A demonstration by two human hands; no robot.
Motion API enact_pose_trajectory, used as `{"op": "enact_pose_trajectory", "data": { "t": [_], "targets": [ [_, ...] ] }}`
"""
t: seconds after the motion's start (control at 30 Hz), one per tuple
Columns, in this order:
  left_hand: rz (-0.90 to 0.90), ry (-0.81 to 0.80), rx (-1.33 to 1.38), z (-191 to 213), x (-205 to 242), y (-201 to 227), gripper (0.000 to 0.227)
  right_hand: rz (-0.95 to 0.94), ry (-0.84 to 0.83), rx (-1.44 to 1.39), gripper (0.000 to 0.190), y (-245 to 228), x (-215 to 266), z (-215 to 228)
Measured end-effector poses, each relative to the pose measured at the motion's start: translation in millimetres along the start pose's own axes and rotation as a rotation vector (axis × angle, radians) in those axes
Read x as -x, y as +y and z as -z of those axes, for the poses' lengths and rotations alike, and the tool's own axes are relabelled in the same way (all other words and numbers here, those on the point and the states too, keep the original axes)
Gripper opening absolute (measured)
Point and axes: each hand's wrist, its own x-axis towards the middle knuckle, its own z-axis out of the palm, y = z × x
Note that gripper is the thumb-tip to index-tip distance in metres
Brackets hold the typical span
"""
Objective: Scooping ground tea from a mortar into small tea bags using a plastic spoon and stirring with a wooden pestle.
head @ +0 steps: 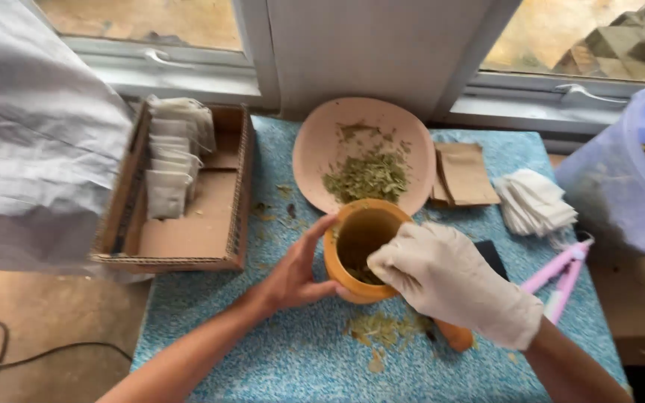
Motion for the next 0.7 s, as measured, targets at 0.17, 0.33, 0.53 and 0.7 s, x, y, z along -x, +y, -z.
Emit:
{"op": "enact_pose_trajectory", "data": {
  "t": [0.17,0.33,0.53,0.7],
  "targets": [
    [0.009,0.048,0.076,-10,2,-10,0.103,0.049,0.058,0.024,0.015,5,3,-7],
    [0.025,0.125,0.14,-18,6,-15,0.111,0.037,0.09,0.179,0.023,9,-1,-3],
    [0.064,0.089,0.089,-16,9,-18,0.118,0.104,0.155,0.215,0.02,6,4,-9],
    [0.059,0.112,0.093,-18,9,-22,0.118,0.07,0.166,0.215,0.022,11,3,-10]
  ]
}}
